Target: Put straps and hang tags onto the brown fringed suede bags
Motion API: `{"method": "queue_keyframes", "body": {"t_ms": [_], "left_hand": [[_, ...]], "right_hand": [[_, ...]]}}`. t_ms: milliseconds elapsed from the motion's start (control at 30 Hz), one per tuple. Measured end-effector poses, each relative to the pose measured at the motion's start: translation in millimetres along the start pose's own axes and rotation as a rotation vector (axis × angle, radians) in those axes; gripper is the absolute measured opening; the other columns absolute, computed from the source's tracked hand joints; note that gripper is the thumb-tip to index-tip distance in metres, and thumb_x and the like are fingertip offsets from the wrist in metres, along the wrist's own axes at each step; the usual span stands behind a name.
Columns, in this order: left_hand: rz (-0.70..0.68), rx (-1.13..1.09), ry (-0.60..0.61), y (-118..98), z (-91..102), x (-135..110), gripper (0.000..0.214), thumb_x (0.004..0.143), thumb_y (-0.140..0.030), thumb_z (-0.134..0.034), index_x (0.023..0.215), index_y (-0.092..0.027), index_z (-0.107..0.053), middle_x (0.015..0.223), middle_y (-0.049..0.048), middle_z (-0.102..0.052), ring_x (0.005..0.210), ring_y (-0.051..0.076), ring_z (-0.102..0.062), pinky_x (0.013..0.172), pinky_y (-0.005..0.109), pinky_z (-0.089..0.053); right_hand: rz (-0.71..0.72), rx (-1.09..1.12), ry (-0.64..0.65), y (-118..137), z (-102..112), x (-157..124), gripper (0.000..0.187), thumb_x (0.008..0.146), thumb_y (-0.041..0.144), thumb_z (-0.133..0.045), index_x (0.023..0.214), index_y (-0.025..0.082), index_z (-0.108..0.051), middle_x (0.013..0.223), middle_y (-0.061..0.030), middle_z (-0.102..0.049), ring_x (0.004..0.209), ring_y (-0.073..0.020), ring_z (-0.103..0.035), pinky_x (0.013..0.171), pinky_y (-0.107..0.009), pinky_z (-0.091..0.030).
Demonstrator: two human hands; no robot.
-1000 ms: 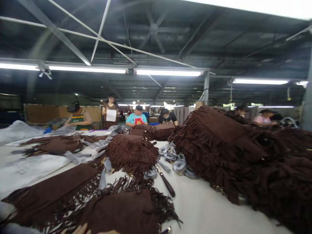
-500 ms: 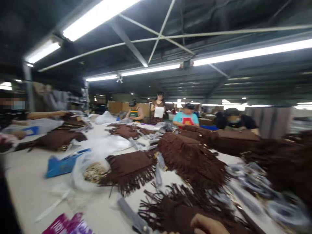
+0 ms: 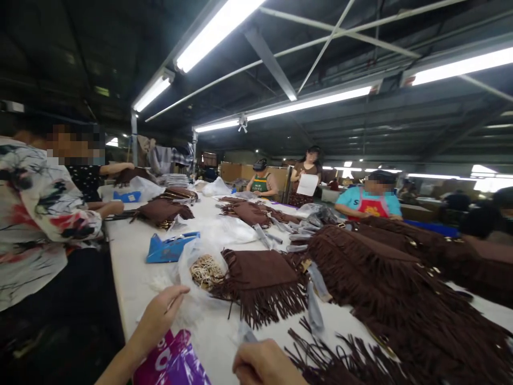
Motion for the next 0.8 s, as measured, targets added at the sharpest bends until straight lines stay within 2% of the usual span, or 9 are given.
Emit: {"method": "queue_keyframes", "body": {"t_ms": [100,233,333,433,533,633,733,800], "left_hand": [[-0.054,0.060,0.125,31.9,-7.5,1.0,0.035,0.083,-0.025,-0.046,0.105,-0.020,-0.074,0.115,0.0105,-0.072,0.111,0.027,-0.064,0.103,0.045,-0.048],[-0.064,0.090,0.203,34.8,-21.2,-3.6,0.038,0.084,-0.021,-0.047,0.112,-0.020,-0.073,0.123,0.0108,-0.069,0.118,0.025,-0.061,0.108,0.044,-0.043],[-0.070,0.093,0.222,30.2,-21.8,-3.8,0.038,0.086,-0.020,-0.046,0.113,-0.019,-0.072,0.124,0.0110,-0.068,0.118,0.025,-0.060,0.107,0.043,-0.044],[-0.085,0.094,0.227,29.7,-19.8,-3.1,0.037,0.086,-0.020,-0.047,0.113,-0.020,-0.072,0.124,0.0105,-0.068,0.118,0.025,-0.060,0.107,0.044,-0.044],[-0.083,0.102,0.216,32.2,-19.4,-2.7,0.037,0.085,-0.018,-0.048,0.113,-0.021,-0.072,0.124,0.0099,-0.068,0.118,0.026,-0.060,0.108,0.045,-0.043],[-0.090,0.116,0.212,34.8,-20.9,-2.9,0.038,0.085,-0.017,-0.048,0.114,-0.021,-0.072,0.124,0.0098,-0.068,0.118,0.025,-0.061,0.108,0.045,-0.043],[-0.094,0.130,0.208,37.6,-23.8,-3.6,0.037,0.086,-0.020,-0.047,0.113,-0.020,-0.072,0.124,0.0098,-0.068,0.119,0.025,-0.061,0.108,0.045,-0.043],[-0.100,0.137,0.197,39.3,-25.7,-3.8,0.037,0.085,-0.021,-0.047,0.113,-0.022,-0.072,0.124,0.0080,-0.068,0.119,0.024,-0.061,0.109,0.045,-0.042]], "right_hand": [[0.052,0.024,-0.121,11.0,-27.3,46.8,0.023,0.081,0.008,-0.050,0.080,0.018,-0.070,0.067,-0.0002,-0.070,0.059,-0.0131,-0.064,0.057,-0.020,-0.041],[-0.002,-0.180,-0.308,9.2,-51.5,88.7,0.021,0.079,0.004,-0.051,0.084,0.017,-0.067,0.080,-0.0050,-0.072,0.079,-0.0196,-0.066,0.070,-0.025,-0.045],[-0.059,-0.306,-0.318,2.2,-60.6,105.4,0.022,0.081,0.005,-0.054,0.098,0.014,-0.064,0.090,-0.0077,-0.072,0.086,-0.0210,-0.067,0.075,-0.026,-0.046],[-0.058,-0.351,-0.270,2.6,-63.8,114.9,0.016,0.085,0.009,-0.054,0.094,0.017,-0.065,0.088,-0.0054,-0.073,0.085,-0.0207,-0.068,0.073,-0.025,-0.045],[-0.062,-0.419,-0.241,10.8,-63.1,118.5,0.020,0.090,0.011,-0.048,0.086,0.019,-0.066,0.088,-0.0051,-0.073,0.085,-0.0211,-0.068,0.069,-0.025,-0.043],[-0.079,-0.498,-0.202,18.0,-56.3,111.8,0.020,0.085,0.009,-0.050,0.089,0.019,-0.067,0.089,-0.0076,-0.073,0.082,-0.0227,-0.068,0.063,-0.025,-0.039],[-0.118,-0.559,-0.144,13.8,-35.6,87.5,0.018,0.074,0.009,-0.055,0.079,0.019,-0.068,0.079,-0.0085,-0.074,0.072,-0.0233,-0.067,0.058,-0.026,-0.035],[-0.171,-0.581,-0.125,3.0,-12.3,60.0,0.016,0.071,0.010,-0.053,0.069,0.019,-0.066,0.071,-0.0077,-0.072,0.068,-0.0226,-0.065,0.056,-0.026,-0.032]]}}
Point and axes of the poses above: each hand's wrist, its own x-axis towards the middle knuckle, its own z-axis out of the back of the hand, y = z × x, the point moved 4 cm from there along x, towards the middle knuckle
